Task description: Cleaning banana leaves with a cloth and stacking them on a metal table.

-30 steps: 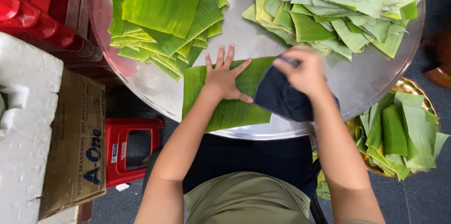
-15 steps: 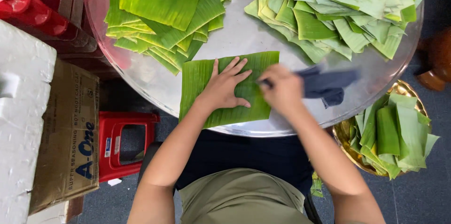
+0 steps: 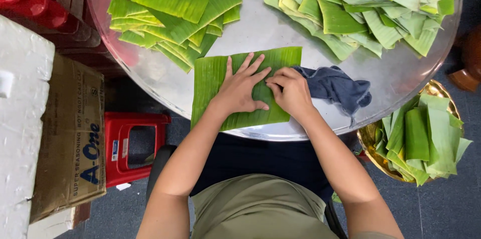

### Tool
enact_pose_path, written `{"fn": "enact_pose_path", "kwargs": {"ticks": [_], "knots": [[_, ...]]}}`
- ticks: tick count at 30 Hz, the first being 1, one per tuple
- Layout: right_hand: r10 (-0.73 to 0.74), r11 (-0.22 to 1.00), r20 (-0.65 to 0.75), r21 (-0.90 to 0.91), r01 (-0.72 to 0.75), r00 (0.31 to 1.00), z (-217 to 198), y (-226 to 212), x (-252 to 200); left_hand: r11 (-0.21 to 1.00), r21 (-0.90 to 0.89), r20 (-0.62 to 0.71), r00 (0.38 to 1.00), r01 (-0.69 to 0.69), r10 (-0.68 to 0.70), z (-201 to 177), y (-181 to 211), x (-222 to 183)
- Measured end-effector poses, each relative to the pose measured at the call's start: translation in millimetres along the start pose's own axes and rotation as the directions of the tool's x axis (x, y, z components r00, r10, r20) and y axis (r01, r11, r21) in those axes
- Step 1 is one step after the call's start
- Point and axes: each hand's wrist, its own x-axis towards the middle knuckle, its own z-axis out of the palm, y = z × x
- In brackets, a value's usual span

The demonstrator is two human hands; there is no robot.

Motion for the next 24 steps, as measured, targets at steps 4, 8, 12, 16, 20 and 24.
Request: {"fn": "enact_pose_path", "kwargs": {"ticks": [4,8,12,16,20,24], "knots": [[-0.091,0.97,0.11,-0.214,0.113,0.99,6.1,10.7,-14.9,1.0,-0.012,0.022,0.999,0.026,-0.026,2.0,-1.3,2.2],[-0.122,0.951,0.194,-0.259,0.171,0.973,3.4,2.1,-29.0,0.997,0.068,0.044,0.999,0.022,-0.025,-0.7,-1.1,2.7],[-0.117,0.948,0.258,-0.257,0.185,0.959,-12.8,-16.5,-36.5,0.994,0.1,0.057,0.997,0.039,-0.045,2.4,-1.0,4.1],[-0.066,0.87,0.322,-0.445,0.213,0.944,-22.0,-13.9,-33.9,0.993,0.102,0.055,0.997,0.052,-0.058,0.5,3.1,1.8],[-0.068,0.803,0.234,-0.564,0.192,0.97,-17.9,-12.4,-23.4,0.991,0.123,0.072,0.995,0.059,-0.068,1.9,4.5,1.7],[-0.09,0.731,0.147,-0.662,0.166,0.985,-5.0,-6.5,-12.3,0.986,0.145,0.084,0.992,0.081,-0.094,5.4,1.4,5.5]]}}
